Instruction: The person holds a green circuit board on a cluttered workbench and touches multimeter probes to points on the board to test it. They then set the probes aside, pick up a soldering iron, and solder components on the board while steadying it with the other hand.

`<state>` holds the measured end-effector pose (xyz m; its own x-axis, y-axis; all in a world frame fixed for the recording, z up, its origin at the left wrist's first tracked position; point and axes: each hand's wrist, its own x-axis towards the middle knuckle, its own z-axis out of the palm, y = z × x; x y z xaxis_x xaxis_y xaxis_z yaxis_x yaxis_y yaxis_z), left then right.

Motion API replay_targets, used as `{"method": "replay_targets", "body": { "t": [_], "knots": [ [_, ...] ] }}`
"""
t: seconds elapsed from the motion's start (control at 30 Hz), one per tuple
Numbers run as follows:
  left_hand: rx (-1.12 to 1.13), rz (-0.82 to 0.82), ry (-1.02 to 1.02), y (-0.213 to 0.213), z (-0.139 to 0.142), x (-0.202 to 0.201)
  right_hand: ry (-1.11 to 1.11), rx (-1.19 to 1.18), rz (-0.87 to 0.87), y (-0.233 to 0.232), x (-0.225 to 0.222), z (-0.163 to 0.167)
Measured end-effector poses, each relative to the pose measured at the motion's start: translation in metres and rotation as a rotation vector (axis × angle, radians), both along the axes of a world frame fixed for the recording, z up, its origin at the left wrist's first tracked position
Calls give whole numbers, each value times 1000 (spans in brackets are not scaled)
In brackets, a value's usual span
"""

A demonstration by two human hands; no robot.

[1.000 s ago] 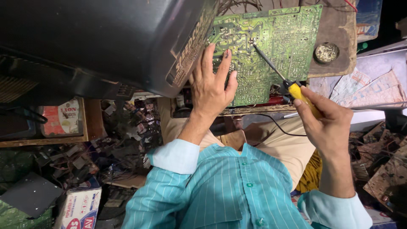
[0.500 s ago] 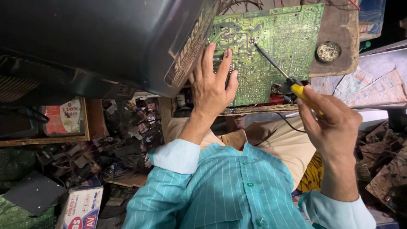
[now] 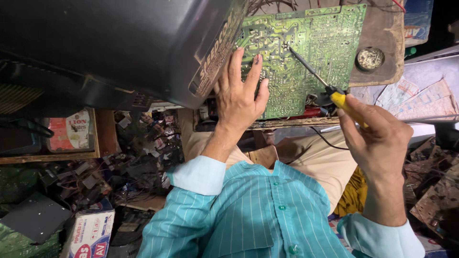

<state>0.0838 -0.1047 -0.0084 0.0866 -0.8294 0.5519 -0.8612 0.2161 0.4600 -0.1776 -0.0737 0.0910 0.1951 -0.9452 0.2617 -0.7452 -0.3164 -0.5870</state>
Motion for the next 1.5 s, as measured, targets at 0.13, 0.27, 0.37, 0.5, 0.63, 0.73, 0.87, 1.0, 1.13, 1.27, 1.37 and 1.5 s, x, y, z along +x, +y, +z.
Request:
{"method": "replay_targets", "body": {
  "t": [0.13, 0.27, 0.37, 0.5, 0.63, 0.73, 0.87, 1.0, 1.13, 1.27, 1.37, 1.5],
  "knots": [
    [-7, -2, -4, -1, -1, 1, -76, 6, 21, 0, 1, -2],
    [-3, -9, 10, -1, -1, 0, -50, 18, -15, 0, -1, -5],
    [1, -12, 14, 0, -1, 0, -79, 23, -23, 0, -2, -9],
    [-17, -11, 10, -1, -1, 1, -102, 33, -43, 0, -4, -14],
    [-10, -8, 8, 0, 0, 1, -129, 11, -21, 0, -4, -18],
    [-9, -9, 12, -1, 0, 1, -140, 24, -30, 0, -4, -17],
    [-8, -1, 2, 0, 1, 0, -106, 14, -8, -1, -2, -13],
    [0, 0, -1, 1, 1, 0, -23, -51, 16, -1, -1, -8],
    [0, 1, -3, 1, 1, 0, -56, -38, 8, -1, 0, -6],
    [5, -1, 0, 1, 0, 1, -45, -12, 18, -1, 0, -4],
    [16, -6, 1, 1, -1, 1, -26, -1, 8, -1, -1, -3],
    [4, -9, -3, 0, -2, 0, -67, 30, -9, -1, 1, -5]
  ]
}}
